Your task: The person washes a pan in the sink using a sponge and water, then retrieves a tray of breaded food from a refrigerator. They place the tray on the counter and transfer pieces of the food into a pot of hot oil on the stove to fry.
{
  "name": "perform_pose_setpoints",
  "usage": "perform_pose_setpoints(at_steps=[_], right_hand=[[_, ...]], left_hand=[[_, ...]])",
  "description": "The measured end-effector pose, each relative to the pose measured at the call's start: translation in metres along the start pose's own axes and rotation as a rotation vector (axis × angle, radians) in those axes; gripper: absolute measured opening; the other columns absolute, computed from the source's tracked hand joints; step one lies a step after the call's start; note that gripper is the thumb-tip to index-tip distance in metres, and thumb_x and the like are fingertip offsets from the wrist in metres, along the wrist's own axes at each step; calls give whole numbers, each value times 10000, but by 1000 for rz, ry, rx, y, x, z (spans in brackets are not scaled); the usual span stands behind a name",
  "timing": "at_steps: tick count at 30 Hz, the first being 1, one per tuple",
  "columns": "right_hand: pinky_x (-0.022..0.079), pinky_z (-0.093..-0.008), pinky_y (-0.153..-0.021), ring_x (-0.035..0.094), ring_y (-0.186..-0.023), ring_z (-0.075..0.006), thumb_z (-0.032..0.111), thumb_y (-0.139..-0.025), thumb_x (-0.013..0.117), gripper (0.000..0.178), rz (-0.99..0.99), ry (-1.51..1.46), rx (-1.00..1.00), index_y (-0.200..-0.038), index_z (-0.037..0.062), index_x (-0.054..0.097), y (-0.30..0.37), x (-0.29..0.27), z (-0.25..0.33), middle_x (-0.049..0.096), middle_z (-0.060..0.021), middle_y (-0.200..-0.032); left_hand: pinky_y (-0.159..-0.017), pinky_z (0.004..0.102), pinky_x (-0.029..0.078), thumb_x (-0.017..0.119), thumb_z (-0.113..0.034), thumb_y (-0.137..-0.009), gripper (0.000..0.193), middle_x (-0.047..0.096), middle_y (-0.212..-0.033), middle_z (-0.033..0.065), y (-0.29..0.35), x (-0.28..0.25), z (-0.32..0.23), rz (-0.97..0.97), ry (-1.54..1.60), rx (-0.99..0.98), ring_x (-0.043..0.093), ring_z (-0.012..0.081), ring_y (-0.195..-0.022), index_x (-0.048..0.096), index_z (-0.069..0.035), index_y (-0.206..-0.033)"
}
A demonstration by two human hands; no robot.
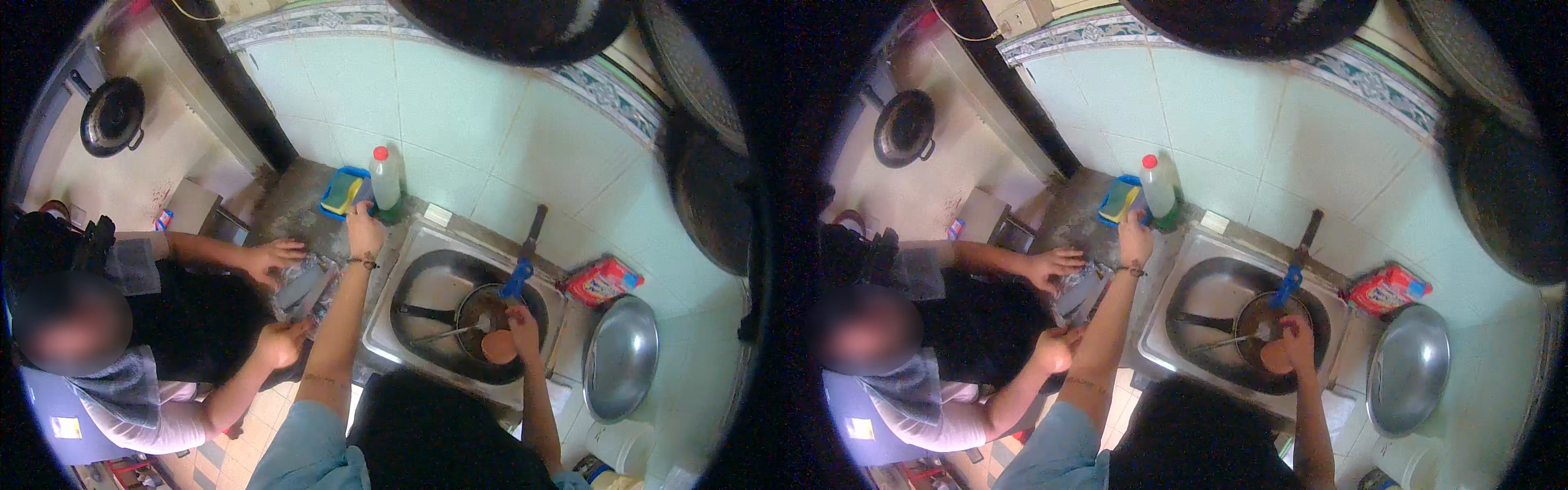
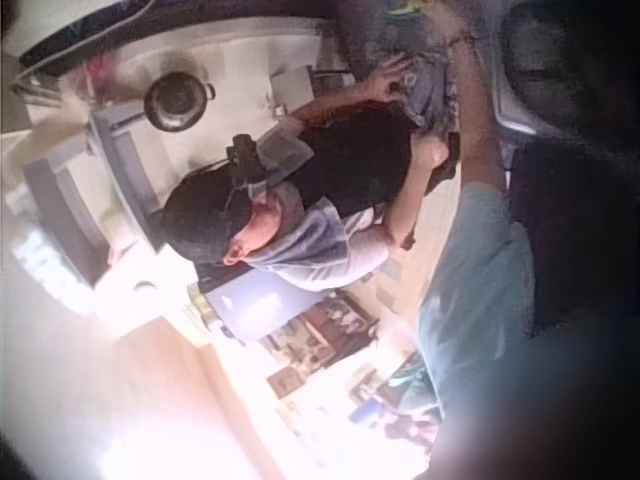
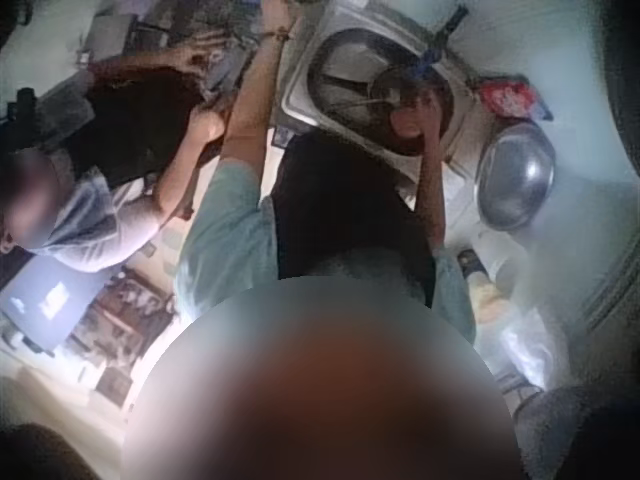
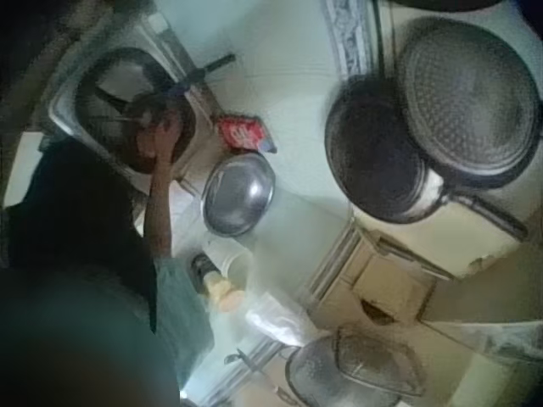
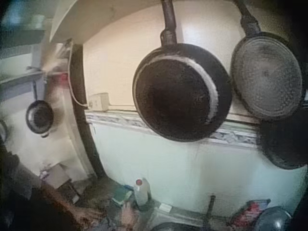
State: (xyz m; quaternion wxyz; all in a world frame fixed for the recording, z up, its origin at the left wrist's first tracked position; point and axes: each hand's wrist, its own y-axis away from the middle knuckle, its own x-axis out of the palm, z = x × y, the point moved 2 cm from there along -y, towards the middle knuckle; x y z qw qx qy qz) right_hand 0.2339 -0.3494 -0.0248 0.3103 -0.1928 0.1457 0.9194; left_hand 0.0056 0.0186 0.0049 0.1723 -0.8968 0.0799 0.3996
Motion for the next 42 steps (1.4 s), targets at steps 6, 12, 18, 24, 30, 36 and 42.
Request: perform_pose_setpoints(at_steps=[6,12,18,24,30,36,42], right_hand=[[466,-308,-712,586,-799,-165,93,-772,559,181,123,-10,136,-936,38,610,31,17,-12,628,-71,-839],[475,-293,-525,608,-594,-174,143,-739,610,153,-28,81,-29,-833,31,653,38,29,-24,631,-83,-673],[456,-291,-584,620,-710,-165,157,-786,612,134,158,244,55,-865,51,637,34,48,-19,646,-86,-804],[435,-299,-636,557,-736,-142,146,-843,553,159,285,45,43,-981,76,588,25,77,0,611,-68,-832],[470,-325,-683,590,-769,-187,145,-847,542,167,378,122,202,-986,63,587,30,74,-20,624,-89,-848],[456,-287,-647,587,-713,-147,139,-834,591,119,271,129,62,-919,64,629,39,60,-26,623,-39,-780],[455,-280,-687,590,-737,-162,142,-826,599,106,222,216,-14,-901,82,644,41,50,-34,634,-40,-808]], left_hand=[[-819,422,454,591,-72,-764,292,603,-975,204,-34,23,21,93,-324,-66,578,354,-937,541,-15,-1046],[-835,417,457,591,-103,-801,367,604,-1032,245,-19,-2,3,-92,0,-175,579,371,-974,539,36,-1136],[-863,433,425,544,-62,-822,365,546,-1078,234,47,-13,-7,-144,63,-89,525,396,-1003,502,57,-1165],[-891,395,417,523,-47,-829,351,551,-1100,213,-12,-7,19,-34,59,-86,512,372,-1039,530,-4,-1177],[-928,419,397,590,-151,-816,397,540,-1157,194,-61,-9,48,-167,-12,95,505,354,-1072,528,-59,-1197],[-904,448,403,710,-399,-711,661,522,-1183,182,-86,-6,79,165,-553,-302,481,349,-1113,469,-44,-1213],[-855,393,439,711,-384,-707,616,573,-1047,183,-75,-21,58,-176,-535,-151,552,311,-972,506,58,-1083]])
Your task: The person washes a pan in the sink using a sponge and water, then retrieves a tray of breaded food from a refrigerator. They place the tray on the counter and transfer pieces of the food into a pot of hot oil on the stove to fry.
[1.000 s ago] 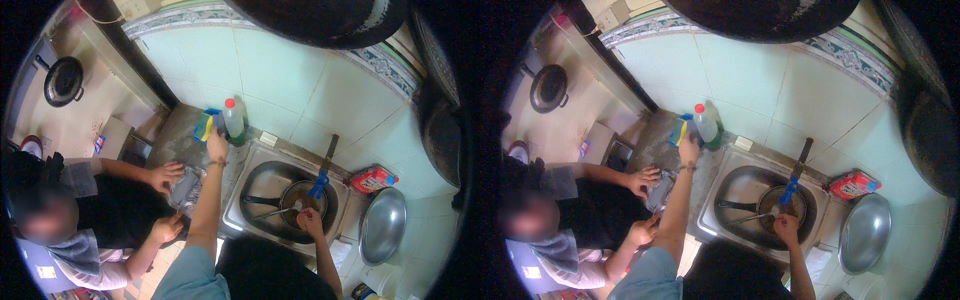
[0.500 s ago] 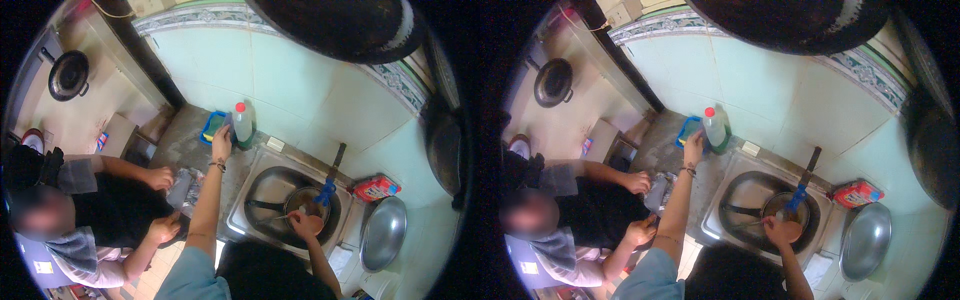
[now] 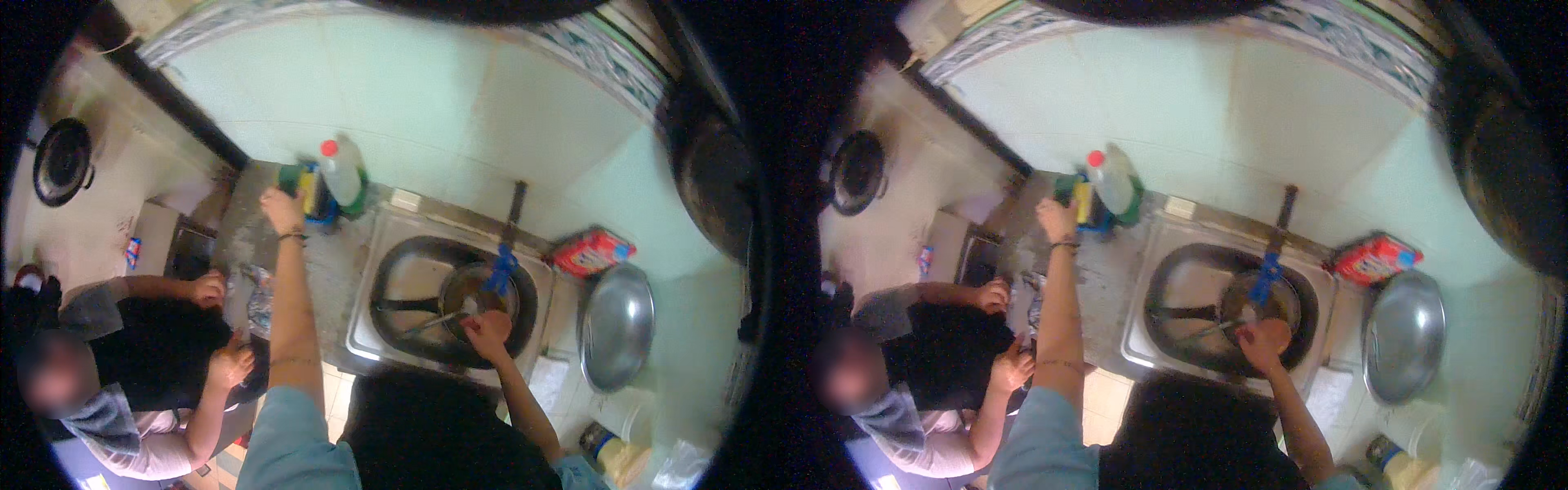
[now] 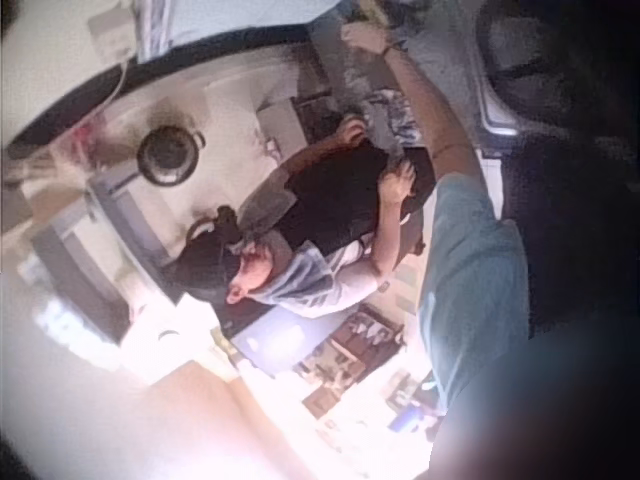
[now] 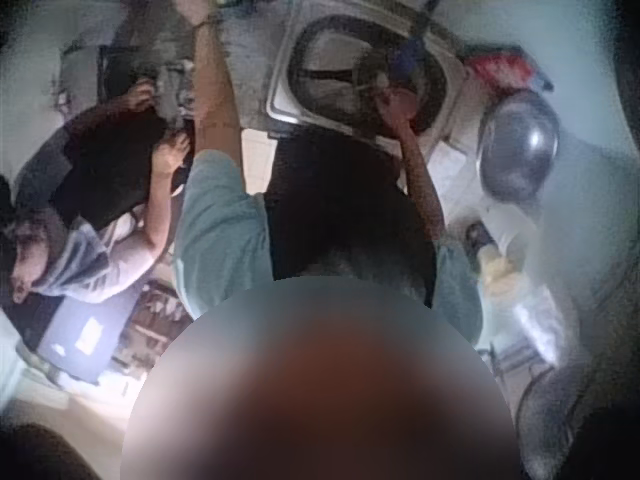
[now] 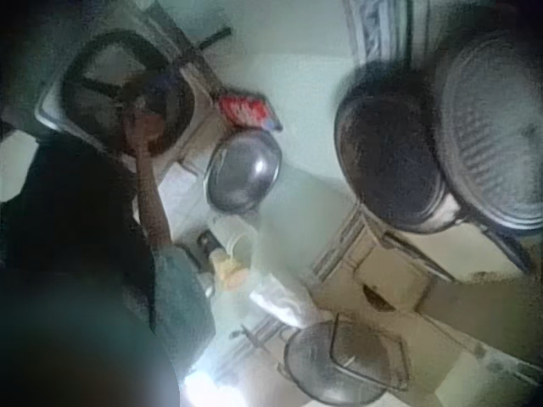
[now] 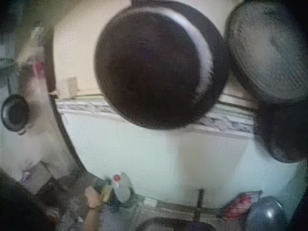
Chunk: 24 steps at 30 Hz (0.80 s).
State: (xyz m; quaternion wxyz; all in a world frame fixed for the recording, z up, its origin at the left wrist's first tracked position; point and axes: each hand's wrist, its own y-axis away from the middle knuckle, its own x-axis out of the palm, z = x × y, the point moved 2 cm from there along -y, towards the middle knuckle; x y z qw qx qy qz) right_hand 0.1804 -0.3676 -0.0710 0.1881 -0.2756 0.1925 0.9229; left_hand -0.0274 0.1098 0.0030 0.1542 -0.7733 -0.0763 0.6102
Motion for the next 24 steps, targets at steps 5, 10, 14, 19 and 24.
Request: perform_pose_setpoints(at_steps=[5,10,14,19,24], right_hand=[[462,-306,-734,590,-844,-150,242,-860,599,206,60,-612,229,-1008,98,603,-5,14,4,632,-54,-958],[469,-323,-779,589,-881,-176,410,-884,544,369,109,-1389,579,-1102,112,556,-16,32,40,619,-54,-1020],[441,-402,-884,553,-1013,-194,474,-868,538,441,205,-1691,485,-1138,124,551,-39,23,48,597,-57,-1093],[405,-387,-949,433,-1190,-173,350,-854,590,543,172,-1661,167,-1314,147,385,-42,2,28,461,-51,-1274],[435,-326,-883,402,-1193,-171,274,-854,574,726,-44,-896,-318,-1426,153,145,-31,-15,40,324,-24,-1376]], left_hand=[[-767,360,454,639,-238,-799,416,553,-963,154,103,-56,-23,-50,915,-142,552,231,-851,463,45,-1049],[-835,392,430,650,-289,-788,552,537,-1019,208,279,-78,-99,766,982,51,553,310,-928,402,24,-1169],[-898,408,413,607,-359,-825,550,507,-1112,261,298,-98,-136,1036,719,384,503,397,-1048,425,21,-1179],[-1012,478,284,548,-343,-861,545,386,-1328,171,244,-164,-191,237,850,981,375,338,-1216,383,-103,-1321],[-1059,493,209,520,-287,-852,539,367,-1362,119,263,-183,-275,20,733,1385,346,304,-1254,365,-177,-1355]])
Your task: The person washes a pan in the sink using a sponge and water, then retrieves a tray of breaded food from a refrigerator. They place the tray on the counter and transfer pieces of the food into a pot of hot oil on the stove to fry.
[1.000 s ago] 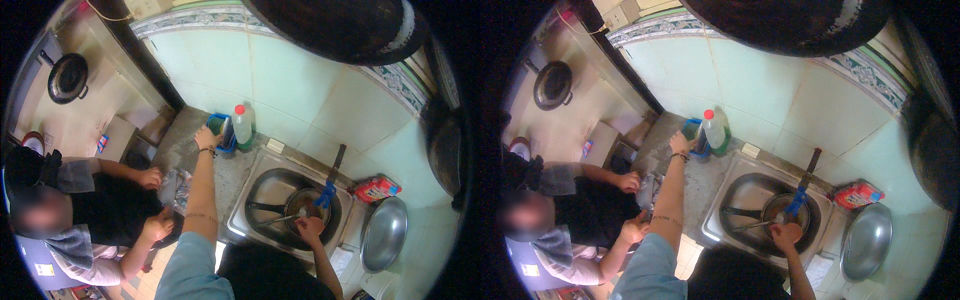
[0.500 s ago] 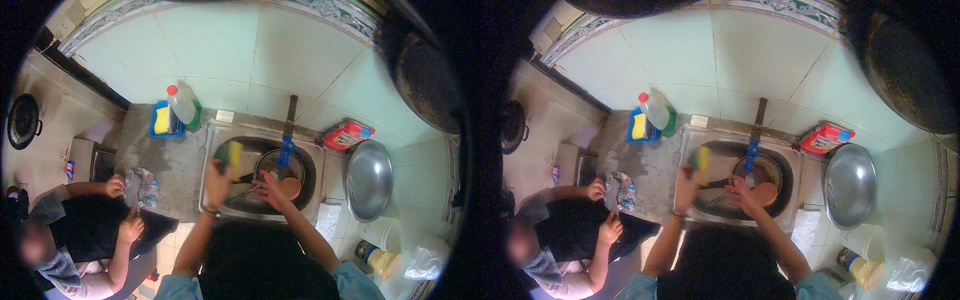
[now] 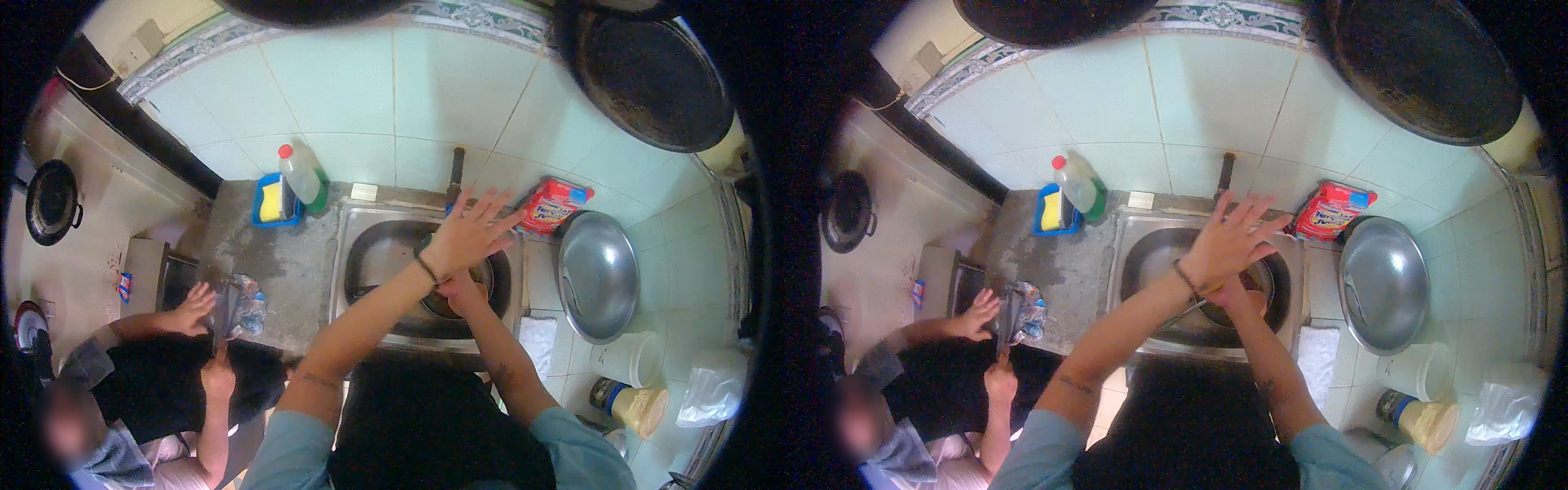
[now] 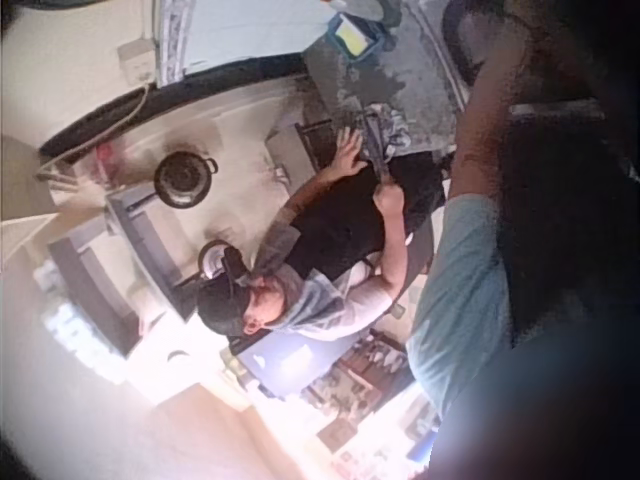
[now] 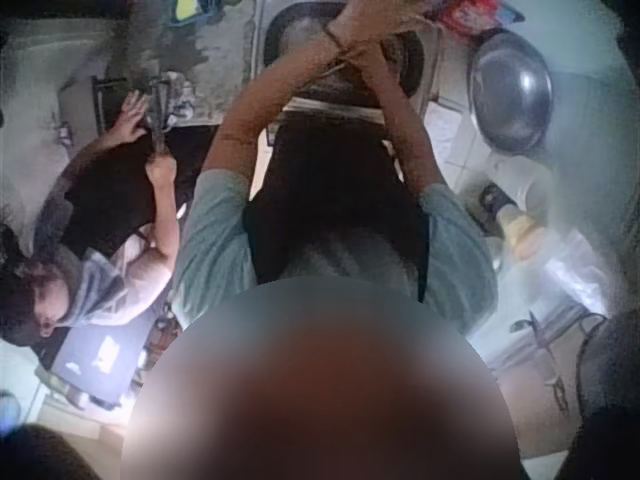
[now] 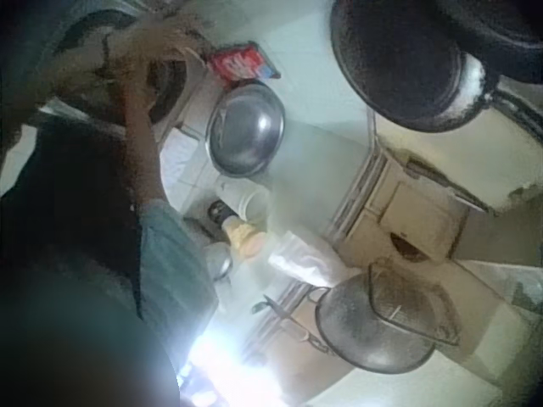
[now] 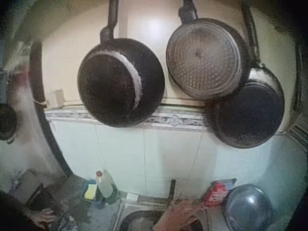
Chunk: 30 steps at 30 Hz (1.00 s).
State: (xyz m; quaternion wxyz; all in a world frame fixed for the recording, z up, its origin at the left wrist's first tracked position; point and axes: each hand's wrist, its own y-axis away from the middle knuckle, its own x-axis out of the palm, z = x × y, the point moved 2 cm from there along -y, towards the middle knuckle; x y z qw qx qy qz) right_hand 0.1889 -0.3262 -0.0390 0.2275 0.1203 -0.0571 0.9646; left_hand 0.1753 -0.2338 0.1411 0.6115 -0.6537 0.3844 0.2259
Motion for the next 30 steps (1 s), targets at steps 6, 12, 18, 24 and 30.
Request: perform_pose_setpoints(at_steps=[6,12,18,24,30], right_hand=[[458,-305,-814,492,-1076,-152,287,-892,536,537,-350,-352,303,-1356,139,308,5,19,15,461,-15,-1257],[475,-347,-805,575,-1004,-180,290,-853,588,431,-275,-317,346,-1216,84,483,-17,11,1,579,-51,-1145],[428,-363,-885,579,-984,-283,295,-777,628,439,185,1599,636,-1142,71,531,26,-58,-46,604,-135,-1061],[402,-367,-923,577,-981,-317,346,-784,628,475,-8,1368,32,-1132,38,529,65,-40,-48,589,-164,-1067],[451,-377,-850,572,-996,-312,406,-821,598,513,-96,570,568,-1146,18,515,39,-3,-41,585,-151,-1086]], left_hand=[[-1077,481,198,523,-182,-805,547,405,-1325,118,4,15,4,89,-108,-147,380,304,-1232,397,-179,-1338],[-1047,480,243,567,-112,-785,540,413,-1288,157,42,-23,21,4,124,-241,373,333,-1216,410,-113,-1301],[-981,447,327,598,-136,-804,471,473,-1203,175,138,-27,30,-138,402,-613,439,372,-1111,431,-45,-1235],[-830,361,465,626,-228,-823,495,518,-1160,169,236,24,27,253,774,-1011,540,267,-1012,425,-35,-1231],[-818,323,471,655,-354,-818,580,532,-1133,143,243,83,14,163,1277,-1273,554,204,-973,409,-93,-1275]])
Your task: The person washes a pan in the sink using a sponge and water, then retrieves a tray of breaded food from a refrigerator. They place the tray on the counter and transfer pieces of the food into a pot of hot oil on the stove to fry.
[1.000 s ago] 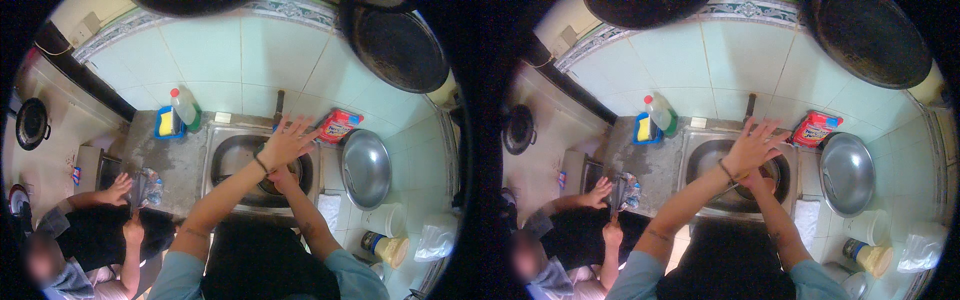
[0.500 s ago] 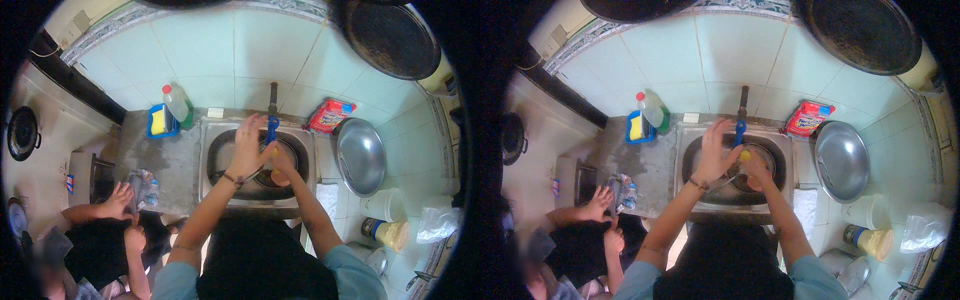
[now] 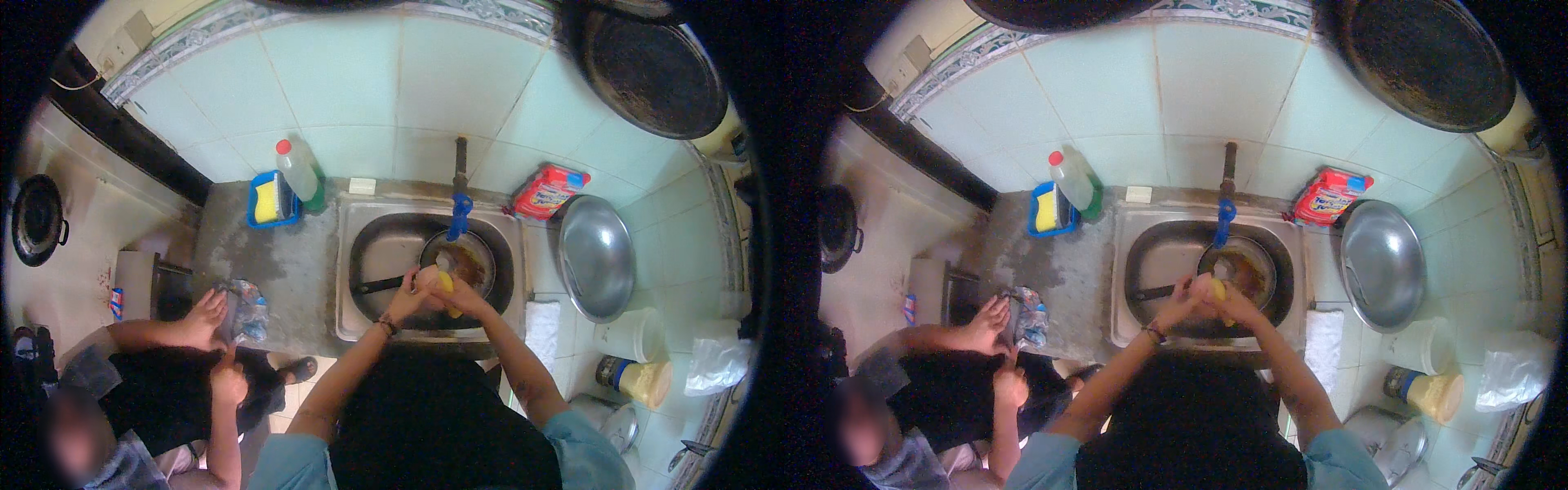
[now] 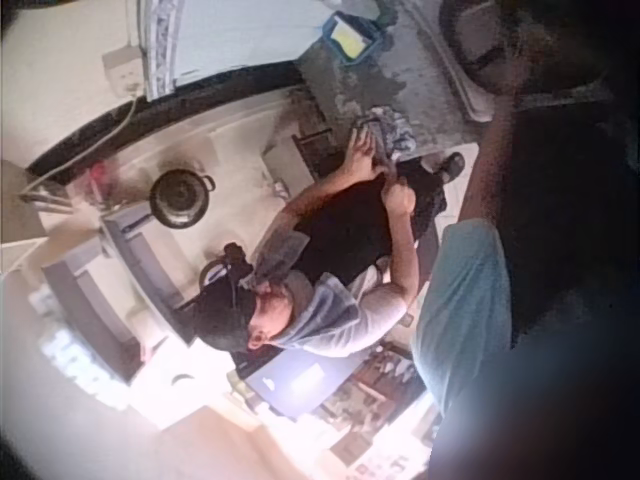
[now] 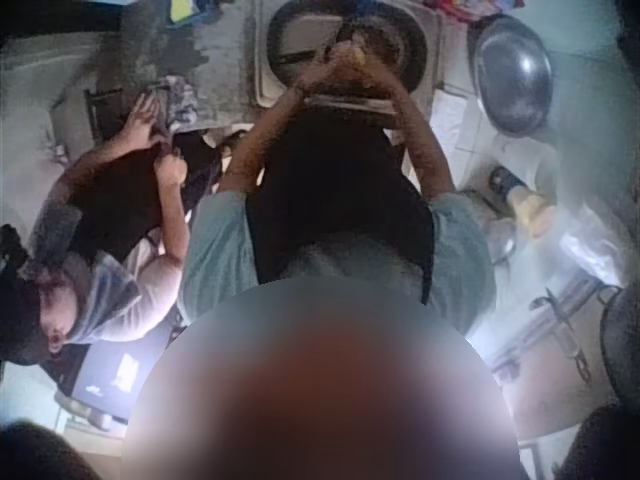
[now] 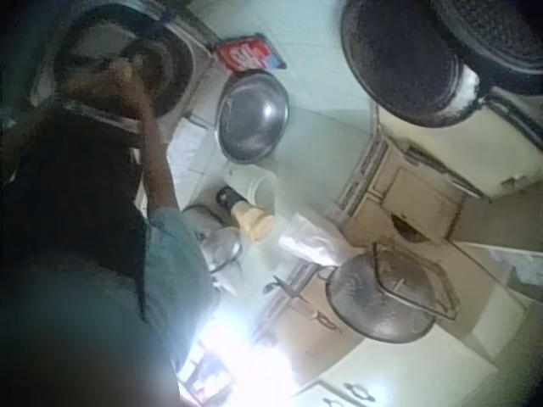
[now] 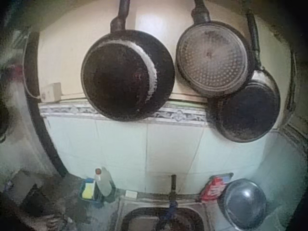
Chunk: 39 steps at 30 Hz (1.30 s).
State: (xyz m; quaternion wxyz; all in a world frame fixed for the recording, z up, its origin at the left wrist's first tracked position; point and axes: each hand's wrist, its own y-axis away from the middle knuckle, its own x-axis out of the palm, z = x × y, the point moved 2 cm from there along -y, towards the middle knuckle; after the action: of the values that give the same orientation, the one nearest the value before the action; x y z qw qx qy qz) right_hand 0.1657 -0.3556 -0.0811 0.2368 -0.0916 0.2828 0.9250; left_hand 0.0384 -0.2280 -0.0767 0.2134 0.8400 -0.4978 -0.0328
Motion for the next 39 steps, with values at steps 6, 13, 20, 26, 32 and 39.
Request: perform_pose_setpoints(at_steps=[6,13,20,26,32,39], right_hand=[[456,-394,-859,564,-1033,-320,374,-911,440,451,-231,219,-246,-1194,26,488,-60,71,-12,594,-144,-1101],[437,-465,-903,560,-1005,-353,283,-925,400,343,-13,726,-69,-1135,52,542,-31,61,40,598,-158,-1086],[500,-464,-743,612,-863,-349,321,-865,483,377,182,865,-160,-1080,18,546,-31,62,79,630,-165,-957],[499,-438,-758,619,-834,-351,304,-823,540,344,27,640,-250,-1003,16,594,-37,58,72,638,-176,-921],[496,-452,-734,621,-829,-339,339,-826,535,358,-76,838,-284,-981,27,613,-32,56,78,638,-191,-893],[486,-454,-750,612,-850,-357,287,-851,516,291,196,970,-50,-1036,73,583,-22,49,62,629,-187,-929]], left_hand=[[-854,307,462,589,-402,-854,560,522,-1190,91,-37,-7,16,0,147,-62,538,198,-1034,395,-124,-1300],[-811,333,480,525,-423,-890,409,553,-1121,56,-37,-34,52,51,522,-301,543,188,-1020,525,-106,-1148],[-824,336,480,486,-429,-913,462,566,-1138,77,-59,-53,69,128,571,-249,554,182,-1018,507,-56,-1185],[-835,311,473,434,-468,-926,500,569,-1140,86,-51,-55,55,60,500,-323,568,180,-989,505,-48,-1188],[-844,290,466,442,-513,-906,579,563,-1149,81,-56,-44,52,129,431,-114,554,173,-1014,479,-42,-1240],[-869,289,454,475,-424,-917,526,547,-1195,87,-56,-51,58,64,442,-206,542,179,-1048,460,-44,-1281]])
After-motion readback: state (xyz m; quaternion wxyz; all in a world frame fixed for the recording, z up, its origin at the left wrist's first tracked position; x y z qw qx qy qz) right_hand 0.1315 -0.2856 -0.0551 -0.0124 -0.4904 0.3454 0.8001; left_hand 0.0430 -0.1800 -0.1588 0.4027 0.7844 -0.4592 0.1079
